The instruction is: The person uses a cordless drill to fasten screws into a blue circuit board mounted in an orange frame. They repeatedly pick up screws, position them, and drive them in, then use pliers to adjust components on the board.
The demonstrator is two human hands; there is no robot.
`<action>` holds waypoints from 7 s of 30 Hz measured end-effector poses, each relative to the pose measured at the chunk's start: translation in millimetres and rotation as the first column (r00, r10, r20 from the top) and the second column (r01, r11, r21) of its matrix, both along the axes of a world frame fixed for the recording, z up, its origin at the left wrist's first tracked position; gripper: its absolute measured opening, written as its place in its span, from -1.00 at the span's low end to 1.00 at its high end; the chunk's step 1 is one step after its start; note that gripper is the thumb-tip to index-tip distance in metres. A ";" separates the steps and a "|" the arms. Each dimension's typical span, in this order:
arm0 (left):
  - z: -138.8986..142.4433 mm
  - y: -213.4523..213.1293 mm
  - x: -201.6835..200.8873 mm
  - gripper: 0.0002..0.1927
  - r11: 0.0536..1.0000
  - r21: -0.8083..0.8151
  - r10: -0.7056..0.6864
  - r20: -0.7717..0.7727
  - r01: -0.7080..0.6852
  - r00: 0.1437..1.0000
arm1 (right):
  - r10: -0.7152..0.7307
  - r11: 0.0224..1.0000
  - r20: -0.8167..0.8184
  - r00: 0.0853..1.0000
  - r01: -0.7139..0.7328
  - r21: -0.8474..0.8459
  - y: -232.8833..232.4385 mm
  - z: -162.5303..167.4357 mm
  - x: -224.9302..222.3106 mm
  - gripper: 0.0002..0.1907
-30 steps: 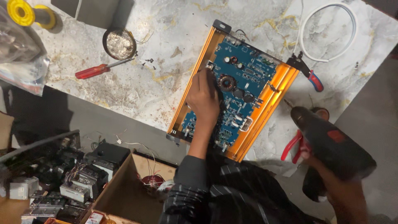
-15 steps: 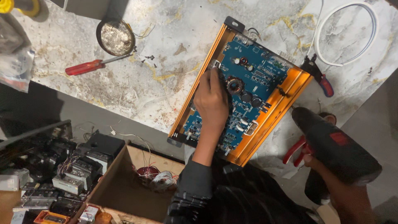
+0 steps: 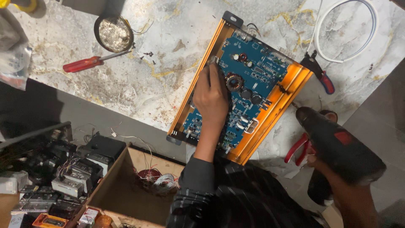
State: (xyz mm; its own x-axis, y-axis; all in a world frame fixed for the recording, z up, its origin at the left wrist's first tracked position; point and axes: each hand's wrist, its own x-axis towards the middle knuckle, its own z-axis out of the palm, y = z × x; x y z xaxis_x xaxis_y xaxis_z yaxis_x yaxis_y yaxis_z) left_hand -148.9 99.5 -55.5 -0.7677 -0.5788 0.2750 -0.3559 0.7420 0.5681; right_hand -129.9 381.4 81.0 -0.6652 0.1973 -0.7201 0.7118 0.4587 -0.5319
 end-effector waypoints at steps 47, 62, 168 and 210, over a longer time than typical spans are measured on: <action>-0.2 17.3 5.0 -0.78 0.979 0.108 0.184 -0.114 -0.172 0.976 | 0.259 0.946 -0.227 0.939 -0.294 -0.135 6.3 24.7 6.6 -0.53; -3.4 13.7 5.3 -0.82 0.982 0.100 0.170 -0.137 -0.158 0.976 | 0.455 0.875 -0.264 0.850 -0.483 -0.046 -41.9 28.2 -44.2 -0.51; -30.1 14.3 8.9 -0.80 0.946 0.244 0.258 -0.166 -0.214 0.952 | 0.963 -0.077 0.266 0.052 -0.888 0.453 -188.7 -6.2 -179.8 -0.62; -35.2 14.9 5.5 -0.77 0.938 0.263 0.264 -0.113 -0.227 0.958 | 0.972 -0.037 0.229 0.057 -0.922 0.385 -181.6 -18.8 -181.3 -0.58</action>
State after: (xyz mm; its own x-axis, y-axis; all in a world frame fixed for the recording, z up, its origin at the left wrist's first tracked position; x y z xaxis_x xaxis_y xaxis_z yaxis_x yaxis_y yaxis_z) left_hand -143.4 114.4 -90.8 -0.5558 -0.8073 0.1983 -0.4097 0.4736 0.7796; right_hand -311.2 199.8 62.2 -0.4952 -0.4863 -0.7199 -0.5863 0.7986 -0.1362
